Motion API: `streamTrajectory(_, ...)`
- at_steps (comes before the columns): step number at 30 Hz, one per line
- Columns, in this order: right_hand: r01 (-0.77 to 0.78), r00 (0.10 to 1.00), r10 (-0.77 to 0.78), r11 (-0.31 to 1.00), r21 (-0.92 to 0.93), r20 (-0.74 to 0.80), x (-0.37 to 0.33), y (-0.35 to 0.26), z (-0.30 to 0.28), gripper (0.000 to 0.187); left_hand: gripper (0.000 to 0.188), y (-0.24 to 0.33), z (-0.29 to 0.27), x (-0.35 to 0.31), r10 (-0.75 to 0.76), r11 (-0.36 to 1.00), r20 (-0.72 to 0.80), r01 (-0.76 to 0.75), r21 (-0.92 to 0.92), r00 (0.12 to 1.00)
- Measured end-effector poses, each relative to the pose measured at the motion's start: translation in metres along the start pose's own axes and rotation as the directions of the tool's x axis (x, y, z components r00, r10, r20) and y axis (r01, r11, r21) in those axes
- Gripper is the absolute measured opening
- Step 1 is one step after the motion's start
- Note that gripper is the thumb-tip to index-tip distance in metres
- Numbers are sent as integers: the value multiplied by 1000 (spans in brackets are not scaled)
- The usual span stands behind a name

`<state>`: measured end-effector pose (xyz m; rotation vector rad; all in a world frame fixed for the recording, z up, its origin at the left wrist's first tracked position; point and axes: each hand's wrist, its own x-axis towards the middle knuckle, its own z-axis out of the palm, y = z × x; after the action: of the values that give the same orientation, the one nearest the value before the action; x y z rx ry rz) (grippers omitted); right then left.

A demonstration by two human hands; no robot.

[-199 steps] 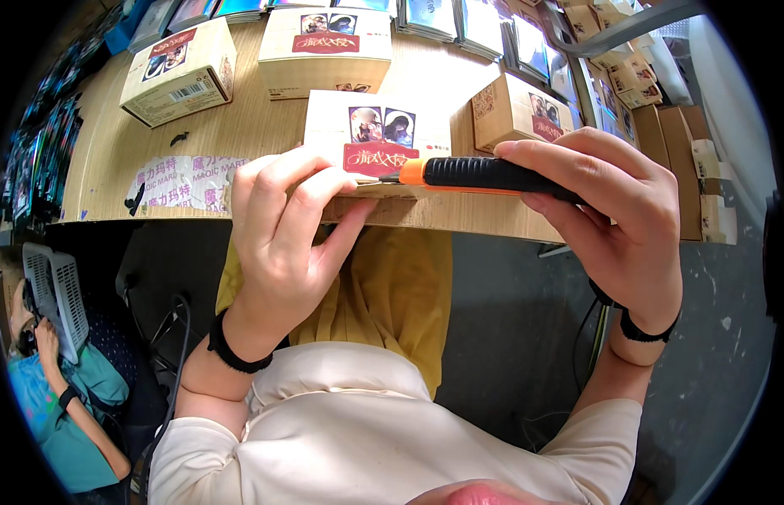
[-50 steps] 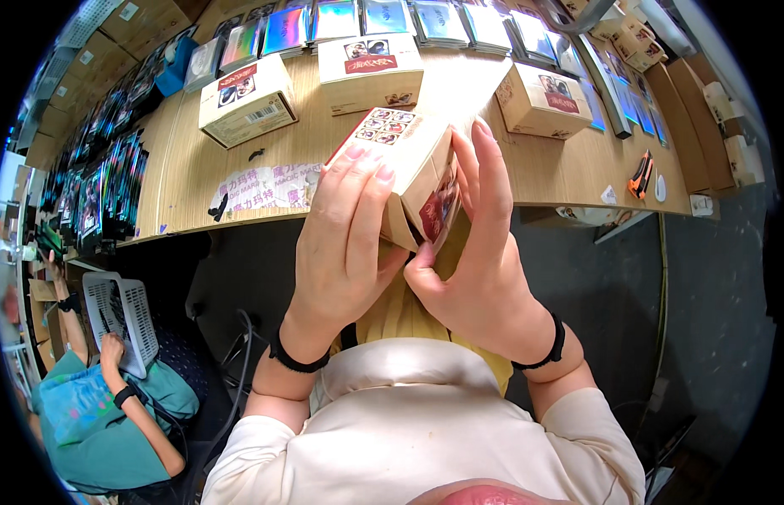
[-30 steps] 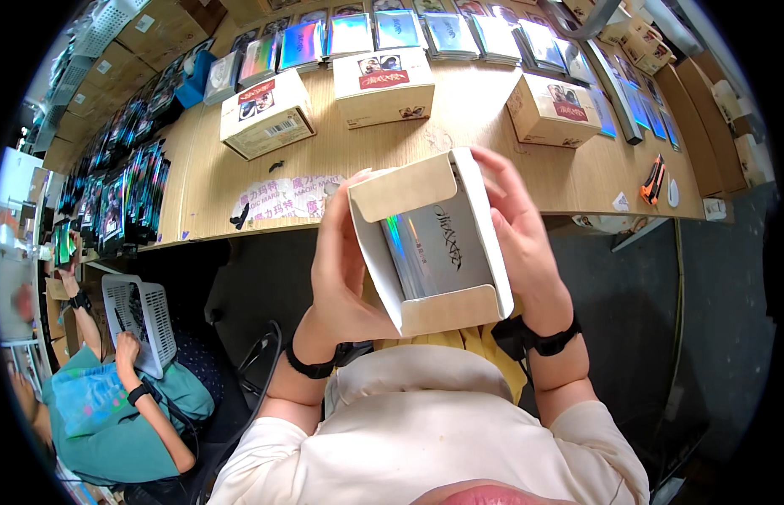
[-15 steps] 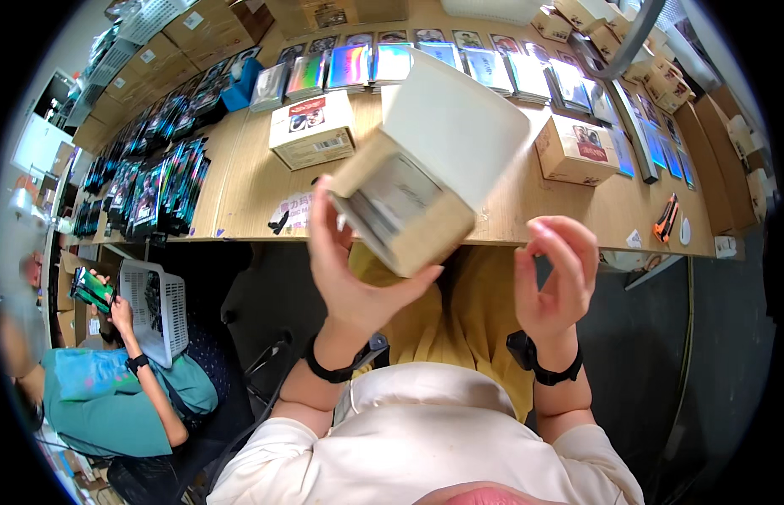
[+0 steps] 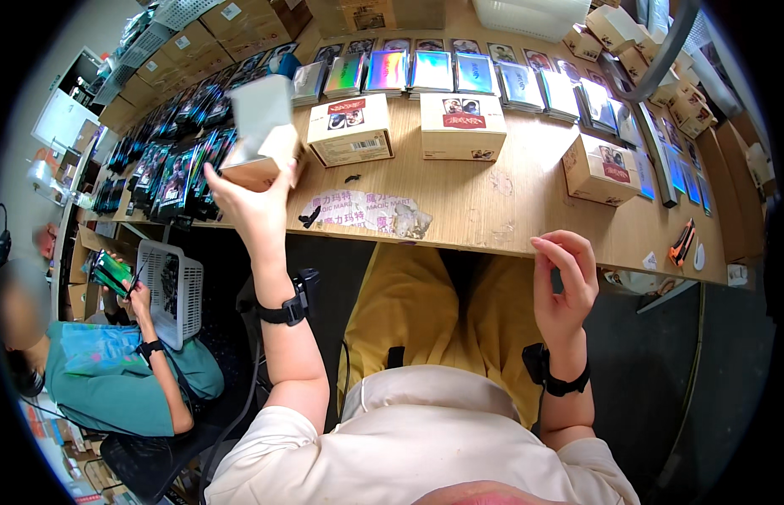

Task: The person uses a utility knife to cut open several small cardboard boxes on a table. They remove foil-wrapped card packs from each box and place them on the table. The person then stacks the packs and uses a handheld device to scan or mark them.

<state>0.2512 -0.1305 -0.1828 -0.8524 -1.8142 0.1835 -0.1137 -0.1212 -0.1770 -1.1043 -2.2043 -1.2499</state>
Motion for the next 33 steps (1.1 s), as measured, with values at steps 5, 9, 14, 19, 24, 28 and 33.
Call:
streamTrajectory(5,2,1000,-2,1000,0,21,-2,1,-1,24,111,16,-2,-14,70,995,89,-75,59,994)
streamTrajectory(9,-26,999,26,1000,2,32,-4,2,-4,24,86,61,-7,-24,442,897,98,-437,-66,892)
streamTrajectory(14,-22,999,21,1000,11,46,-7,-2,0,24,86,88,24,-28,415,879,265,-459,129,870)
streamTrajectory(19,-48,997,47,999,16,66,-16,0,-2,23,97,108,36,-12,150,927,424,-276,253,893)
streamTrajectory(24,-64,995,62,998,20,72,-20,2,-4,23,108,103,23,-10,151,970,407,-215,116,901)
streamTrajectory(28,-147,985,135,982,116,107,-20,3,-5,27,114,105,-14,-35,315,908,317,-187,-374,895)
streamTrajectory(33,-284,954,190,822,494,231,-5,-8,1,70,135,89,-21,-94,534,537,174,-172,-826,828)
